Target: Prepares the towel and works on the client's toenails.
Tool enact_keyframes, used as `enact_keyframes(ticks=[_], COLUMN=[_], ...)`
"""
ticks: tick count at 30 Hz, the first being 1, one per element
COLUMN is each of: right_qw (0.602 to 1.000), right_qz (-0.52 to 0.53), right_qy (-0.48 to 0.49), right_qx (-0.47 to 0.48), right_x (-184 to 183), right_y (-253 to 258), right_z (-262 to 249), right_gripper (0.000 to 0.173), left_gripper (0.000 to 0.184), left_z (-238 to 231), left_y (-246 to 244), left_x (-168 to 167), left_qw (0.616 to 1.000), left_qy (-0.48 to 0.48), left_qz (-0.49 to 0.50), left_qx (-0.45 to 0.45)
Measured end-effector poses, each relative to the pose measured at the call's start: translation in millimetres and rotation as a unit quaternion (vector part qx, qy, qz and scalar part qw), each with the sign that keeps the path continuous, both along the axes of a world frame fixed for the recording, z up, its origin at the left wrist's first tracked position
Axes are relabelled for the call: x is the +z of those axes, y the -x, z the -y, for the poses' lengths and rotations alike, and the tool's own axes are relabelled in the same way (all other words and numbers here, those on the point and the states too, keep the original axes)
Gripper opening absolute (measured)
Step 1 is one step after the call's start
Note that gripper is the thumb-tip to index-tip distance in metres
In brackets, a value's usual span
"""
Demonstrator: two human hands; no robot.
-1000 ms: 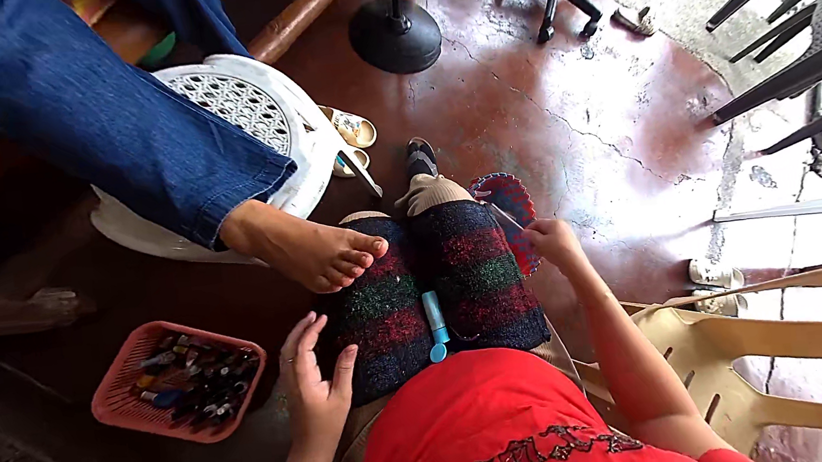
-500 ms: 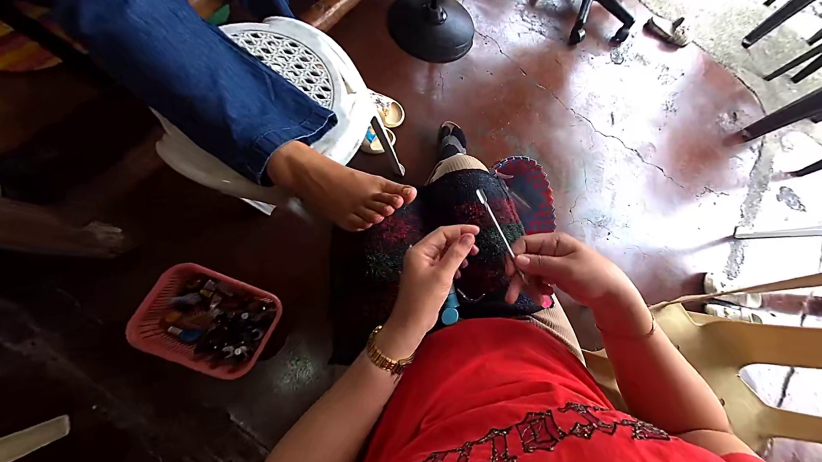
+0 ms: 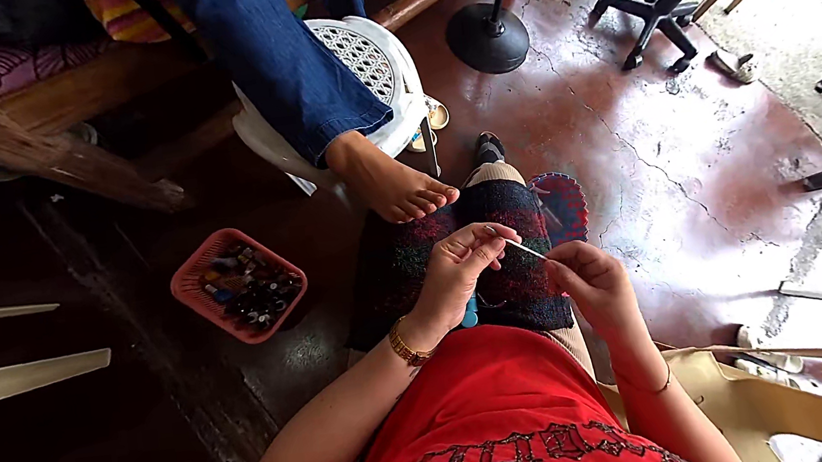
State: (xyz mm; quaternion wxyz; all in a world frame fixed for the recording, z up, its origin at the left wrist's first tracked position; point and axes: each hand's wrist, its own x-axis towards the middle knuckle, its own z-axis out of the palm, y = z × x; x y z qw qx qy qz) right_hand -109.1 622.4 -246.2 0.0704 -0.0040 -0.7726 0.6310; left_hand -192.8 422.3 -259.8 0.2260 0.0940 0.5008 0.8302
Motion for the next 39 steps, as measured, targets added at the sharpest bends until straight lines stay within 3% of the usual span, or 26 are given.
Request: enact_keyframes(ticks=[3, 5, 7, 10, 13, 16, 19, 21, 22, 23, 25, 27, 29, 31, 33, 36, 39], right_qw=[0.999, 0.989, 0.955, 0.937, 0.972, 0.99, 0.994, 0.959, 0.954, 0.965, 0.997, 0.984, 0.964, 0.959, 0.97, 0.995, 0.989], right_qz=[-0.045, -0.073, -0.095, -0.099, -0.118, -0.125, -0.006, 0.111, 0.126, 0.114, 0.069, 0.058, 0.067, 0.088, 0.1, 0.031, 0.054], right_qy=[0.01, 0.128, 0.281, 0.335, 0.204, 0.058, -0.108, -0.259, -0.272, -0.235, -0.037, 0.165, 0.259, 0.261, 0.2, 0.085, 0.131], right_qx=[-0.025, -0.022, -0.002, 0.021, 0.008, -0.041, -0.017, 0.028, 0.024, 0.006, -0.026, -0.025, 0.012, 0.068, 0.097, 0.042, 0.05], right_x=[-2, -6, -10, -15, -21, -21, -21, -22, -23, -22, -8, 10, 21, 18, 6, -4, 11], right_y=[3, 5, 11, 24, 40, 49, 56, 64, 69, 75, 92, 114, 137, 157, 176, 194, 194], right_z=[1, 3, 8, 20, 25, 11, -13, -24, -25, -25, -18, 0, 26, 52, 71, 77, 75], right_gripper=[0.009, 0.008, 0.013, 0.026, 0.018, 0.023, 0.022, 0.027, 0.028, 0.026, 0.024, 0.027, 0.029, 0.024, 0.015, 0.016, 0.017], left_gripper=[0.018, 0.018, 0.019, 0.02, 0.017, 0.02, 0.027, 0.029, 0.03, 0.031, 0.03, 0.029, 0.027, 0.023, 0.018, 0.019, 0.019], left_z=[-3, -3, -5, -11, -13, -4, 4, 5, 5, 4, 3, 2, 1, 0, 0, 2, 4], left_y=[1, 3, 4, 3, 6, 20, 35, 42, 44, 47, 50, 51, 52, 52, 53, 52, 52], left_x=[1, 3, 7, 9, 2, -7, -20, -28, -31, -33, -37, -42, -47, -49, -49, -54, -58], left_qw=[1.0, 0.997, 0.987, 0.968, 0.964, 0.971, 0.968, 0.964, 0.962, 0.96, 0.955, 0.954, 0.957, 0.955, 0.953, 0.959, 0.963], left_qy=[-0.015, -0.037, -0.069, -0.089, -0.08, -0.009, 0.017, -0.009, -0.028, -0.048, -0.087, -0.111, -0.12, -0.123, -0.114, -0.105, -0.106], left_qz=[0.02, 0.069, 0.148, 0.23, 0.247, 0.232, 0.248, 0.261, 0.266, 0.27, 0.276, 0.27, 0.256, 0.258, 0.267, 0.251, 0.238], left_qx=[0.011, 0.01, -0.002, -0.037, -0.062, -0.056, 0.01, 0.044, 0.053, 0.059, 0.067, 0.069, 0.067, 0.076, 0.088, 0.077, 0.072])
